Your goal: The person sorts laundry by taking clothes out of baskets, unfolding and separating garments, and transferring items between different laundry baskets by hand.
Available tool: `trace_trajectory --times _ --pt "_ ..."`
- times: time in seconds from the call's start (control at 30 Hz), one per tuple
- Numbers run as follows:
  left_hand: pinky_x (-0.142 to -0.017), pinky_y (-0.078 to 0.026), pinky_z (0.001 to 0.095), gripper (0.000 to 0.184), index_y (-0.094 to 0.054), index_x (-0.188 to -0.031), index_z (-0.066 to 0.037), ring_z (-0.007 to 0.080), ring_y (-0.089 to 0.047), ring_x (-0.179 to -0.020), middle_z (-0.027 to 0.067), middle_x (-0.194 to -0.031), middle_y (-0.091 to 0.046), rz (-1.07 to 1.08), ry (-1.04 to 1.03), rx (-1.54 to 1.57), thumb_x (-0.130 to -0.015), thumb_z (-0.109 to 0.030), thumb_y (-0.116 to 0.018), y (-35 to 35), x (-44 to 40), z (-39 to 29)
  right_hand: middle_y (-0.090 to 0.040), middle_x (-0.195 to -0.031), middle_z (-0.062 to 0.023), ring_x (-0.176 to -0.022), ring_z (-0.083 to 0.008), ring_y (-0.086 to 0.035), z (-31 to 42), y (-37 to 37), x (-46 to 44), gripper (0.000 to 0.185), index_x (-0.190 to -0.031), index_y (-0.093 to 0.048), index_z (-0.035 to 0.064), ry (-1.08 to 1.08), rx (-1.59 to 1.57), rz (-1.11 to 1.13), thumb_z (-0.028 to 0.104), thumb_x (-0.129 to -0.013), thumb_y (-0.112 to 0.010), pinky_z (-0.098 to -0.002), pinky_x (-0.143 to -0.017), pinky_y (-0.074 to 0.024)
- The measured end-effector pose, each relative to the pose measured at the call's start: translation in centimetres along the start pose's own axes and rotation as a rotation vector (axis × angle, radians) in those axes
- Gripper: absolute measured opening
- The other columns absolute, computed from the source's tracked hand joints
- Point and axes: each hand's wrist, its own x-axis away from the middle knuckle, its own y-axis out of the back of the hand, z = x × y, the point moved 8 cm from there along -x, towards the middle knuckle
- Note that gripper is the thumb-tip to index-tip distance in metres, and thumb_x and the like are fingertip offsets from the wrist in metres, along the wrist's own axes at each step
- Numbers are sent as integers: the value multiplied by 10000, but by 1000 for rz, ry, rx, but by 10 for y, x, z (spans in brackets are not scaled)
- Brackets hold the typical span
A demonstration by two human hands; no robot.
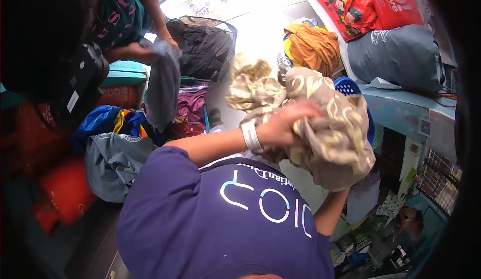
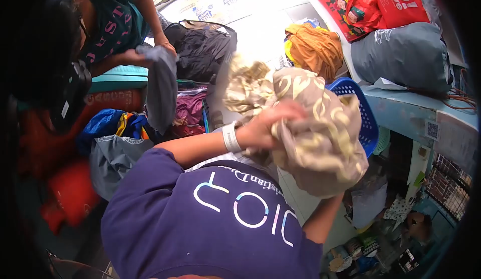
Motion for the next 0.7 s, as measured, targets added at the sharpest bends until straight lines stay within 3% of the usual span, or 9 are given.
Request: trace_trajectory --times 0.07,0.13,0.17,0.27,0.33,0.37,0.53,0.57,0.7 --pt "-1051 -307 477 957 -434 -1306 -116 438 -359 -1251 283 -1389 -286 -62 240 -220 -488 -320 -887 22 21 39 -601 -1065 -102 -993 -199 -555 2 -17 -36 387 -1124 -583 -37 -27 -87 49 58 -758 -663 -305 -901 -418" --pt "-1078 -260 486 874 -468 -1300 -130 417 -389 -1251 251 -1354 -391 42 173 -11 -545 -341 -854 1 44 60 -619 -1017 -99 -949 -197 -574 16 -55 -19 358 -1095 -599 -42 -54 -175 120 61 -757 -662 -301 -874 -435" --pt "-1101 -218 480 762 -505 -1289 -108 358 -428 -1251 207 -1277 -515 344 135 -37 -626 -344 -798 -41 77 121 -628 -992 -97 -928 -196 -583 22 -73 -26 345 -1080 -607 -45 -69 -218 153 62 -756 -662 -299 -860 -443" --pt "-1003 -382 385 513 -594 -1173 -42 227 -535 -1141 155 -1203 -599 -47 562 462 -735 -266 -739 -41 92 120 -596 -866 -52 -814 -157 -560 47 -91 -17 279 -997 -637 -43 231 -115 314 50 -735 -665 -259 -749 -437" --pt "-941 -437 331 483 -602 -1161 -41 187 -571 -1072 131 -1180 -617 94 499 248 -745 -241 -743 -36 82 110 -569 -831 -27 -785 -131 -524 47 -77 -13 262 -962 -649 -29 264 88 355 37 -710 -680 -253 -702 -414" --pt "-943 -438 327 524 -597 -1165 -31 176 -584 -1041 119 -1158 -629 141 669 253 -717 -240 -770 -41 91 128 -568 -843 -21 -775 -112 -503 51 -61 -11 285 -984 -653 -6 179 82 253 14 -702 -691 -232 -699 -398" --pt "-1051 -367 318 762 -328 -1415 -65 176 -414 -1275 94 -1418 -396 70 341 385 -763 -46 -721 -40 41 110 -617 -1023 -36 -968 -132 -557 41 96 -5 337 -1073 -639 2 126 51 -115 -9 -747 -719 -254 -896 -414" --pt "-1053 -364 311 711 -337 -1412 -66 188 -403 -1285 95 -1422 -387 135 340 736 -802 -94 -701 -55 18 69 -621 -1047 -46 -983 -128 -552 36 134 0 302 -1066 -640 -4 150 68 -187 -11 -771 -702 -253 -898 -412" --pt "-1032 -391 311 561 -378 -1388 -46 207 -450 -1243 92 -1375 -446 215 245 412 -889 -167 -605 -120 -34 80 -619 -1045 -55 -944 -126 -562 42 271 41 282 -1069 -640 -13 329 8 -501 0 -793 -697 -243 -894 -413"
